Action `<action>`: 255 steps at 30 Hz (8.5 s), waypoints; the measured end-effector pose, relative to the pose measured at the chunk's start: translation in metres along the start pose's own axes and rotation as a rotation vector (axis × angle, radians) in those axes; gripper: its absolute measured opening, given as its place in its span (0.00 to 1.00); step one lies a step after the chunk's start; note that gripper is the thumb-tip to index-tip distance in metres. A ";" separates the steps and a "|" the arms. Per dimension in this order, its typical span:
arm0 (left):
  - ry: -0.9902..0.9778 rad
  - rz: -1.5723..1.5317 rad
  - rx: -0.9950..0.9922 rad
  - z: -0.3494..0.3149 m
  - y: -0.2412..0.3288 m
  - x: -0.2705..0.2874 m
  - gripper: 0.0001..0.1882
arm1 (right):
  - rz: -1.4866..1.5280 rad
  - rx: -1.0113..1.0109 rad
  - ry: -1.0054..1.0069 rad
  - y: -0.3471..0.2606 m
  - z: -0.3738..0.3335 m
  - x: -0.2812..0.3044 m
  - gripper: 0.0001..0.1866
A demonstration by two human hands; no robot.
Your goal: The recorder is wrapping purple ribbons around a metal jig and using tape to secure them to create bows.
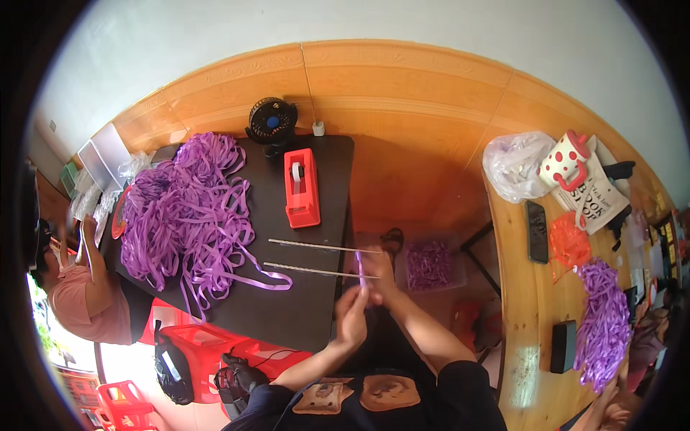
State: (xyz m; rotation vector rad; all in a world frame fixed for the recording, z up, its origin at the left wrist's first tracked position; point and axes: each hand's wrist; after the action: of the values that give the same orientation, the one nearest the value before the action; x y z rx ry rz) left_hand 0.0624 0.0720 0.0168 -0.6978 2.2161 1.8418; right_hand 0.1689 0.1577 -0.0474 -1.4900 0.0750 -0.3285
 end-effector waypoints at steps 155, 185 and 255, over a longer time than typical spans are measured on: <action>0.201 -0.789 -0.153 -0.028 0.170 0.229 0.04 | 1.505 0.176 0.147 -0.086 -0.137 0.226 0.04; 0.322 -0.323 -0.338 -0.033 0.176 0.203 0.05 | 1.507 0.103 0.263 -0.074 -0.131 0.235 0.08; -0.389 0.237 -0.201 -0.099 0.111 0.033 0.06 | 0.166 0.788 -0.158 -0.160 -0.146 0.086 0.06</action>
State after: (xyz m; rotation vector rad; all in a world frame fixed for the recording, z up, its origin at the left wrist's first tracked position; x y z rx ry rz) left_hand -0.0016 -0.0175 0.1218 -0.0850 1.9452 2.1148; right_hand 0.1876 -0.0125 0.1102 -0.7169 -0.0548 -0.0807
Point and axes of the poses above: each hand's wrist, its own z-axis towards the middle knuckle, its own x-axis out of the back of the hand, y = z × x, and after that the axes turned 14 degrees about y, right-handed
